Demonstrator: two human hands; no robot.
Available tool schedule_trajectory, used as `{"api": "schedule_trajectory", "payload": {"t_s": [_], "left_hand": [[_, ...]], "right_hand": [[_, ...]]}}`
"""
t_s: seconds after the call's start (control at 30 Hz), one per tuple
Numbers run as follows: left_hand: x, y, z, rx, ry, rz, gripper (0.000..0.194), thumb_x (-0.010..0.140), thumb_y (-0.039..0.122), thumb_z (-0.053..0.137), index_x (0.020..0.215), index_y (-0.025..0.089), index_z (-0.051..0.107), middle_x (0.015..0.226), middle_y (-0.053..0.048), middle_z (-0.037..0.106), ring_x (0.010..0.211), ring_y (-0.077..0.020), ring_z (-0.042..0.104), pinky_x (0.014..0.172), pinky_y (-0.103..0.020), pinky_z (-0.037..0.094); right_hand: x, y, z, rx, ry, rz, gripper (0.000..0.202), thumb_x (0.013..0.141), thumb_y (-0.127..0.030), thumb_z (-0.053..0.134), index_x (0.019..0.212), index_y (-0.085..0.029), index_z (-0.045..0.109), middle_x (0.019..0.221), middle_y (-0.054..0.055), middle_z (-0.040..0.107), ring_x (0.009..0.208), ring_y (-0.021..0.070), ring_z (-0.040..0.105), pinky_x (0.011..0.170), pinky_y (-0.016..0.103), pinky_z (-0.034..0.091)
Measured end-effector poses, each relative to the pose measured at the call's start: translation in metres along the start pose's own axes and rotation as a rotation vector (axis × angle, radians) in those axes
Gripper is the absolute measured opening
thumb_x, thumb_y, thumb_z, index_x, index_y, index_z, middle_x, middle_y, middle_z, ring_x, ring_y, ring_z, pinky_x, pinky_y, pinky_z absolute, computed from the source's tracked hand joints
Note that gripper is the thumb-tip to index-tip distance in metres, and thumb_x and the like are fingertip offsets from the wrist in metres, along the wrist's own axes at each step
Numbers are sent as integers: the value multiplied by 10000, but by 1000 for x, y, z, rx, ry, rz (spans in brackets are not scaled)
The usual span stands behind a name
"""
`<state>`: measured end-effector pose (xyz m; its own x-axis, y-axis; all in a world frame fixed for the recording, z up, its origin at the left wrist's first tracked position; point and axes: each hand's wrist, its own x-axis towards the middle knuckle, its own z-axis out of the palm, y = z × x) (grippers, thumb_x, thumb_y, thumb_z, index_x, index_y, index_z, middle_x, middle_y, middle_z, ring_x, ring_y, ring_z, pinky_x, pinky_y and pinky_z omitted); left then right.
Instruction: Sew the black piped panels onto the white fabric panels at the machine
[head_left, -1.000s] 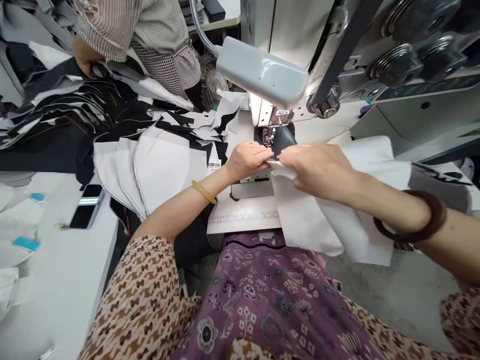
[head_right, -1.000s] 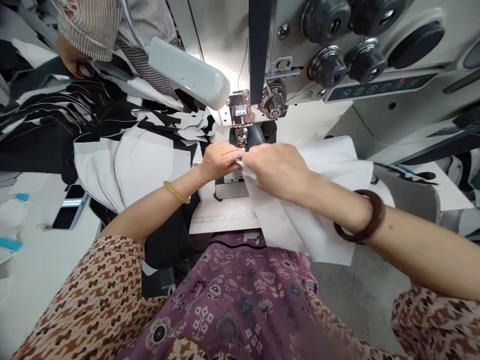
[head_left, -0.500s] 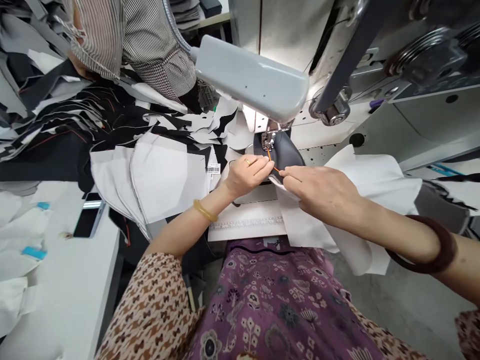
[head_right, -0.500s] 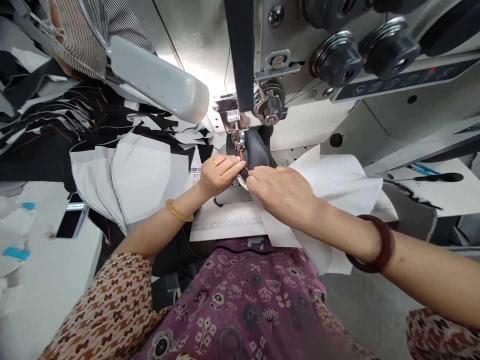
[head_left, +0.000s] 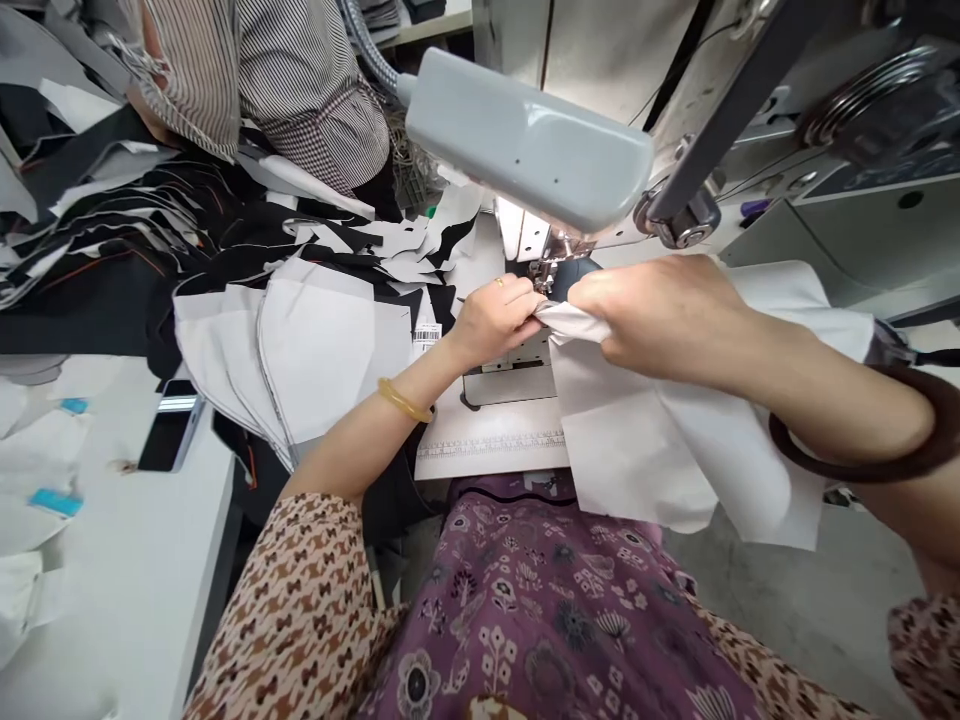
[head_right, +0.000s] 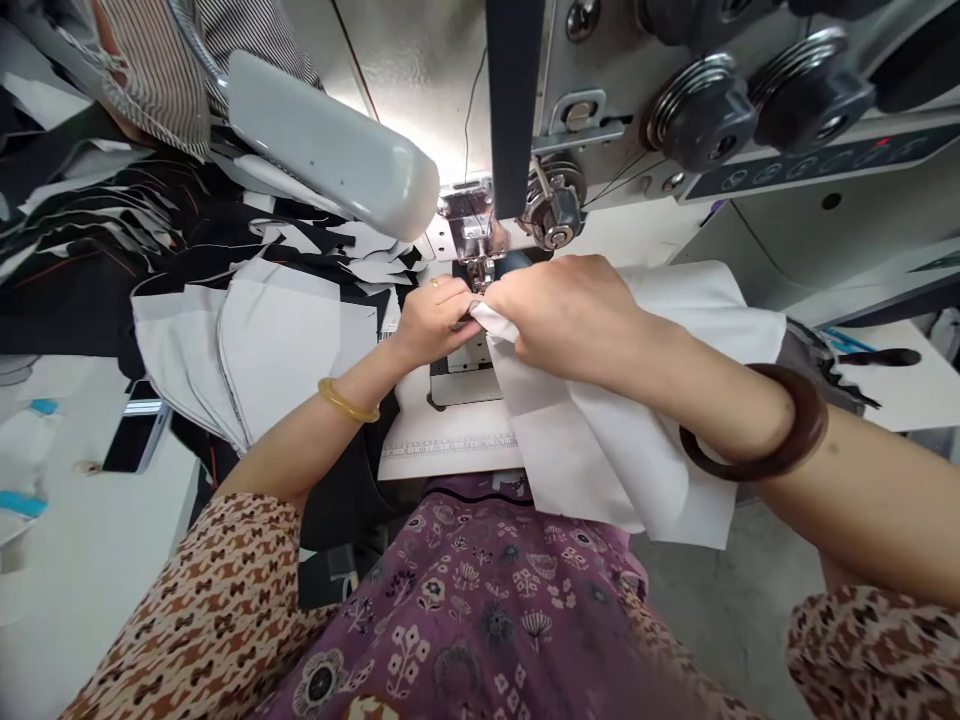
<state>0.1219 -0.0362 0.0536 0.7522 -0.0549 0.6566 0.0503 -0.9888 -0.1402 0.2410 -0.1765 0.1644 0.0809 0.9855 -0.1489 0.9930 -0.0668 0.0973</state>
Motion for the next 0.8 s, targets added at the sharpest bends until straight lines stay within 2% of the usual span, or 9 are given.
{"api": "schedule_trajectory", "payload": {"t_s": [0.2, 0.3, 0.4, 0.47, 0.53, 0.63, 0.7, 0.8], "left_hand": [[10, -8, -10, -42, -115, 55, 156, 827, 180, 470, 697, 154, 552, 677, -29, 547, 674, -146, 538, 559, -244, 360], [12, -7, -9, -129, -106, 21, 126, 796, 153, 485, 697, 162, 562, 670, -17, 555, 640, -132, 534, 562, -240, 354], [11, -6, -4, -219, -73, -46, 146, 795, 198, 500, 667, 181, 568, 637, -4, 542, 610, -128, 519, 563, -250, 348], [11, -7, -2, -234, -61, -54, 161, 809, 239, 492, 683, 195, 582, 625, -3, 533, 624, -135, 522, 568, -262, 350], [12, -7, -2, -165, -75, -2, 192, 830, 262, 462, 698, 205, 589, 619, -7, 529, 629, -142, 520, 553, -277, 339], [13, -4, -8, 10, -118, 141, 287, 875, 203, 366, 672, 204, 568, 612, -10, 533, 594, -133, 498, 518, -288, 308], [11, 1, -13, 50, -135, 206, 337, 899, 141, 305, 676, 200, 550, 632, -6, 552, 601, -121, 500, 527, -286, 321], [2, 8, -17, 3, -129, 180, 303, 928, 141, 297, 796, 198, 564, 732, -11, 610, 690, -114, 549, 597, -283, 387]], "right_hand": [[3, 3, -9, 3, 1, 1, 139, 635, -120, 410, 703, -147, 528, 638, 23, 476, 535, 73, 223, 553, 242, 166], [1, 2, -11, 16, 13, -22, 174, 640, -132, 394, 722, -147, 547, 642, 25, 484, 540, 76, 244, 555, 242, 169], [-2, -3, -9, 1, 2, -26, 214, 664, -123, 382, 760, -131, 573, 664, 29, 501, 582, 73, 350, 577, 236, 183], [-5, -10, -4, -24, 6, -24, 210, 694, -122, 395, 786, -122, 583, 697, 44, 526, 627, 90, 419, 572, 240, 182], [-9, -20, 5, -58, 47, -46, 202, 738, -105, 383, 790, -121, 577, 730, 62, 546, 643, 110, 441, 545, 252, 168], [-17, -31, 24, -128, 139, -135, 252, 792, -47, 312, 747, -117, 550, 721, 77, 539, 649, 126, 438, 517, 271, 144], [-23, -35, 36, -165, 186, -189, 268, 795, -14, 297, 713, -119, 530, 713, 80, 533, 679, 137, 443, 516, 272, 145], [-26, -33, 48, -179, 224, -223, 262, 786, 14, 307, 711, -124, 517, 747, 80, 544, 724, 147, 454, 518, 270, 155]]}}
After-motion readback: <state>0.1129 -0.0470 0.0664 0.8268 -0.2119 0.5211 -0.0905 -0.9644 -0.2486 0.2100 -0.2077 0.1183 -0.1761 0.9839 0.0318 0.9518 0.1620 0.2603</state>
